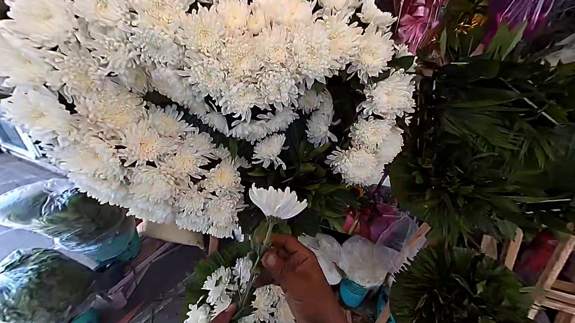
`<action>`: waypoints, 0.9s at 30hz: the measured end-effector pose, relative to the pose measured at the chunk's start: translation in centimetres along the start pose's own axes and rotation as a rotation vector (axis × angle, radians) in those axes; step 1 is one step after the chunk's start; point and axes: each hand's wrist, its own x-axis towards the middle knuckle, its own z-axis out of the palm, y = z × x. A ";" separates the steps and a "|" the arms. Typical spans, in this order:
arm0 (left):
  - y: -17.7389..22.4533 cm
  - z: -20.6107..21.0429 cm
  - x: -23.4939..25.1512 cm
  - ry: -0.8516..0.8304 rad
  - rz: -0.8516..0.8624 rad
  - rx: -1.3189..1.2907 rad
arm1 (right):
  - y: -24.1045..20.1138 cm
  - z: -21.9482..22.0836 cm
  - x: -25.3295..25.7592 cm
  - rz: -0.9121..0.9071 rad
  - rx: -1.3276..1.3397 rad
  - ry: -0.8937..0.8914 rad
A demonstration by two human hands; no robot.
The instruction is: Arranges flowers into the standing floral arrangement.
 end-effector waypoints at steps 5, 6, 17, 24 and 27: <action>-0.1 1.7 0.0 -0.009 -0.001 0.089 | -1.3 -2.9 -0.2 -0.023 0.001 0.174; -0.3 2.2 0.0 -0.014 0.012 0.103 | -1.4 -3.4 -0.5 -0.012 -0.021 0.170; 4.1 9.2 0.8 -0.031 0.054 0.563 | -2.3 -11.2 -8.6 -0.159 -0.243 0.627; 1.7 19.8 -0.1 -0.672 -0.241 -0.211 | -3.6 -12.5 -17.2 -0.298 -0.180 0.899; 1.3 23.8 -0.1 -0.579 -0.439 -0.733 | -3.6 -11.1 -20.7 -0.230 -0.142 0.918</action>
